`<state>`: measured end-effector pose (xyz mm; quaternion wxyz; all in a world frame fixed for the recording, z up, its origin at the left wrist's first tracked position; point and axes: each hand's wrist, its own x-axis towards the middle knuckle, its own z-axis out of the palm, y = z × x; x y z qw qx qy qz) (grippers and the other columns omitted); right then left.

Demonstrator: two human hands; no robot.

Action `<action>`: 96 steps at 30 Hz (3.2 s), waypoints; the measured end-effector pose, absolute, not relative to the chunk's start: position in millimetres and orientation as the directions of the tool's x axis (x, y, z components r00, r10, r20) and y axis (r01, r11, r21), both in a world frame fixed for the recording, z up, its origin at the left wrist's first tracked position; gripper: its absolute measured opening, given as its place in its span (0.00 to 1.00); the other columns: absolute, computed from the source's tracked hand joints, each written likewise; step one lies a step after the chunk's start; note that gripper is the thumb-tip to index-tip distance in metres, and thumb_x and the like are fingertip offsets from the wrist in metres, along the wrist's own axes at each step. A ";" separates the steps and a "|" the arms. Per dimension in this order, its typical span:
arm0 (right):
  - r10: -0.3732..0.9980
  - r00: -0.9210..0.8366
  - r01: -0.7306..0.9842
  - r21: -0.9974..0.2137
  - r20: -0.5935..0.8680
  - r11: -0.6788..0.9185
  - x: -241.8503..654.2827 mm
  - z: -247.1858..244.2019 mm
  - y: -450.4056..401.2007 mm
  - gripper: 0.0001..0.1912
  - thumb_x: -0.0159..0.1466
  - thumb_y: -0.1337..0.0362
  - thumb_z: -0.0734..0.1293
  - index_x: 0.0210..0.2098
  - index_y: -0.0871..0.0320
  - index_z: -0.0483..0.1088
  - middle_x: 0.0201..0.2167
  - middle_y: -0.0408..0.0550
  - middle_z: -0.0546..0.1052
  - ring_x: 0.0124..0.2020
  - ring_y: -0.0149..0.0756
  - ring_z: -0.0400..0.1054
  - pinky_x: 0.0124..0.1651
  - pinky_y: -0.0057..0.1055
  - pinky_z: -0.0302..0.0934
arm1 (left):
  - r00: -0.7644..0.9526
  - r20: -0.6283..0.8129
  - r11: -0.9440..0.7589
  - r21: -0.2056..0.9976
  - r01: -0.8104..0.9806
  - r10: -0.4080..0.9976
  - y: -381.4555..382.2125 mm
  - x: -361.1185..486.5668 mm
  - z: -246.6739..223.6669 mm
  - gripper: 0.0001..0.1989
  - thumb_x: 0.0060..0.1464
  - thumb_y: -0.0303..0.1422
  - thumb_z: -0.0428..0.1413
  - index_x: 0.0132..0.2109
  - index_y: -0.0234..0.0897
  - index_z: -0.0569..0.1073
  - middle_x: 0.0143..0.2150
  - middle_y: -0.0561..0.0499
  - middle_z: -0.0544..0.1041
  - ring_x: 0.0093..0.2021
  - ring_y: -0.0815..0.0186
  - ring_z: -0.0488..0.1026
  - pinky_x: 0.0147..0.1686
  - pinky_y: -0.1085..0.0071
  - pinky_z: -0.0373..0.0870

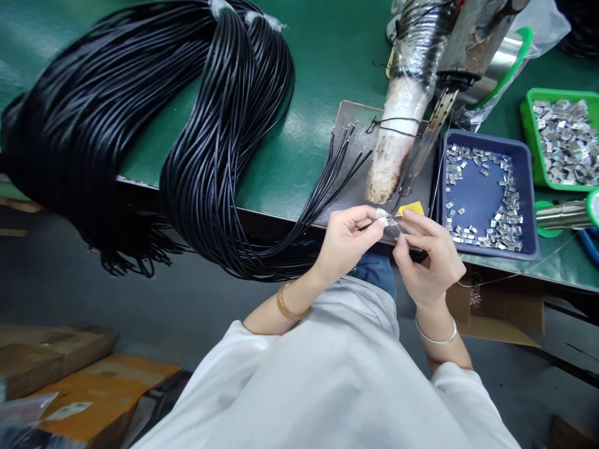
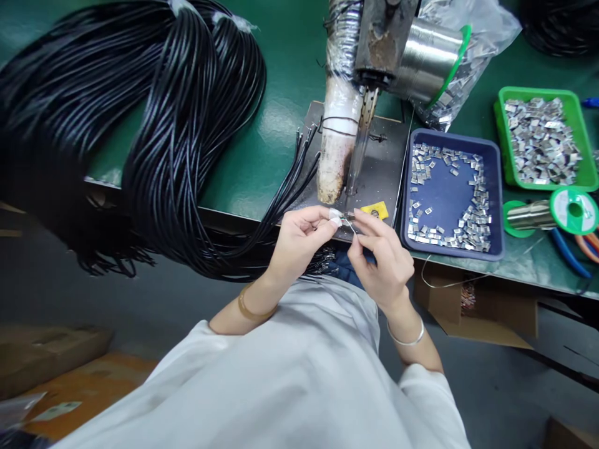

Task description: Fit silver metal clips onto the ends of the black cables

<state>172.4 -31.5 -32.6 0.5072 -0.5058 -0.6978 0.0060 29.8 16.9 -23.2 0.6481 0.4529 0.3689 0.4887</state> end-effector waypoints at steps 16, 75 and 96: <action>0.742 0.046 0.667 -0.573 0.669 0.476 170.2 -19.9 -29.1 0.12 0.58 0.77 0.71 0.37 0.56 0.71 0.49 0.49 0.81 0.46 0.39 0.79 0.47 0.38 0.80 | 0.255 -0.067 0.135 0.957 -0.258 0.965 19.6 26.8 -18.1 0.07 0.52 0.32 0.62 0.30 0.31 0.77 0.22 0.57 0.68 0.22 0.77 0.60 0.24 0.79 0.59; 0.824 -0.159 0.897 -0.270 0.543 0.351 174.4 -10.4 -43.6 0.06 0.65 0.67 0.70 0.42 0.54 0.72 0.20 0.34 0.71 0.20 0.25 0.64 0.29 0.25 0.57 | 0.312 0.276 -0.332 0.932 0.144 0.909 -8.5 19.6 -33.8 0.09 0.61 0.28 0.55 0.43 0.33 0.80 0.33 0.49 0.81 0.28 0.71 0.73 0.32 0.76 0.69; 0.675 0.350 0.541 -0.728 0.649 0.420 177.0 -24.0 -39.0 0.14 0.67 0.71 0.65 0.51 0.53 0.69 0.29 0.40 0.79 0.22 0.29 0.74 0.22 0.25 0.67 | 0.362 -0.106 0.216 0.936 -0.277 0.926 0.5 20.4 -25.5 0.13 0.58 0.38 0.62 0.36 0.30 0.75 0.19 0.55 0.72 0.19 0.76 0.67 0.22 0.80 0.61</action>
